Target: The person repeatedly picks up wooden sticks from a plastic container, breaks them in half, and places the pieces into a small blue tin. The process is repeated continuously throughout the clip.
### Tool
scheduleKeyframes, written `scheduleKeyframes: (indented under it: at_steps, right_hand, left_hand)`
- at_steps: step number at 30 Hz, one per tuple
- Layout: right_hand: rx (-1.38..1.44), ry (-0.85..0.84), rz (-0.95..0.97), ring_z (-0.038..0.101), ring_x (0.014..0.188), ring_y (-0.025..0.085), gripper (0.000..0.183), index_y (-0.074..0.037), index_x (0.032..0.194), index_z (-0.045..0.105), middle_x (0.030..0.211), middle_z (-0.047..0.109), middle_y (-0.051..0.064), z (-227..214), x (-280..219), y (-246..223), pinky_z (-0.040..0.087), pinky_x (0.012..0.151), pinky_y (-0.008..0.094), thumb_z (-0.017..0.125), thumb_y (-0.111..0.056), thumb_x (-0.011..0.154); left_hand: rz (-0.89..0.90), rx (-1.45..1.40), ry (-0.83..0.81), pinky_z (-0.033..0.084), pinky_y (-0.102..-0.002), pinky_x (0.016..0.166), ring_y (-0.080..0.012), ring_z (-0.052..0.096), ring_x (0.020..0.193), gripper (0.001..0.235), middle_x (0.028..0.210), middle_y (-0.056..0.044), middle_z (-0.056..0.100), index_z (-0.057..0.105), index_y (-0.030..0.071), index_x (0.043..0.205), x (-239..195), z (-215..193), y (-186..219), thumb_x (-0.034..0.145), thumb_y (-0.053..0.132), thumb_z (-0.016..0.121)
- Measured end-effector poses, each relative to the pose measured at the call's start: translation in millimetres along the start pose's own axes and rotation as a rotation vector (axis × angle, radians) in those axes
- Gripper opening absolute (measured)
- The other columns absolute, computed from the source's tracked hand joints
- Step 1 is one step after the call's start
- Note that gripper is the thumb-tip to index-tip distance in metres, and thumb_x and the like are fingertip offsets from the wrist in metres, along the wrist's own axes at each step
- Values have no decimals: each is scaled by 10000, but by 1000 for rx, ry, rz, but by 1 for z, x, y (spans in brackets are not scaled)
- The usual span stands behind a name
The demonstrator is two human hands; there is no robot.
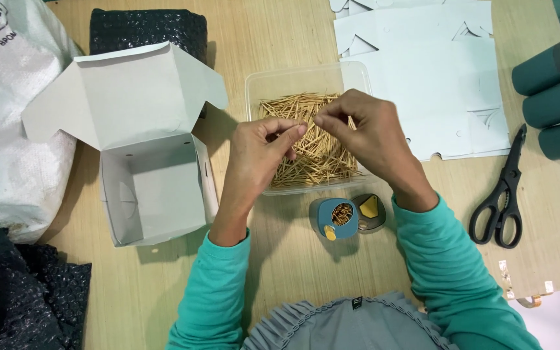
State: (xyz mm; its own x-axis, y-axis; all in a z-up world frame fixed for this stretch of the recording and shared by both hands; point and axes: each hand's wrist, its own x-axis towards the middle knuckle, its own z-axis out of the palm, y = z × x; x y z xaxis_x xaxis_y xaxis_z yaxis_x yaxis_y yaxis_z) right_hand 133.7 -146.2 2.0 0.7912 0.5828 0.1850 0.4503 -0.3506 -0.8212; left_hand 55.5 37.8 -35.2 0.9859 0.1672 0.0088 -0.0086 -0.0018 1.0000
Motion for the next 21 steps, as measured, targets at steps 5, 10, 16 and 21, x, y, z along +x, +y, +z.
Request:
scheduleKeyframes:
  at_steps: [5,10,16,21]
  right_hand:
    - [249,77,-29,652,698,142,88,-19,1026,761,807,743,113,10,-6,7,537,687,272,726,-95,1001]
    - [385,65,-15,695,736,168,104,30,1056,739,822,743,165,10,-6,4,595,702,277,683,-42,1008]
    - [-13,-154,101,706,730,302,111,41,1028,768,875,740,235,5,-1,-19,586,690,362,705,-7,951]
    - [-424,-331,131,689,849,282,117,-41,986,810,895,713,173,19,-2,-17,535,719,337,766,-98,894]
  left_hand:
    - [5,-30,-49,514,-152,465,-96,702,588,166,906,-226,772,759,-35,1076,0,9,-4,959,81,753]
    - [-24,-61,-69,511,-166,450,-84,676,545,186,821,-158,760,767,-27,1073,-2,5,9,947,108,758]
    - [12,36,-5,524,-188,437,-104,687,538,147,842,-163,774,774,-6,1069,-3,-13,17,970,91,725]
    - [29,42,47,529,-190,467,-105,703,553,149,825,-140,772,788,8,1058,-2,-18,16,959,114,753]
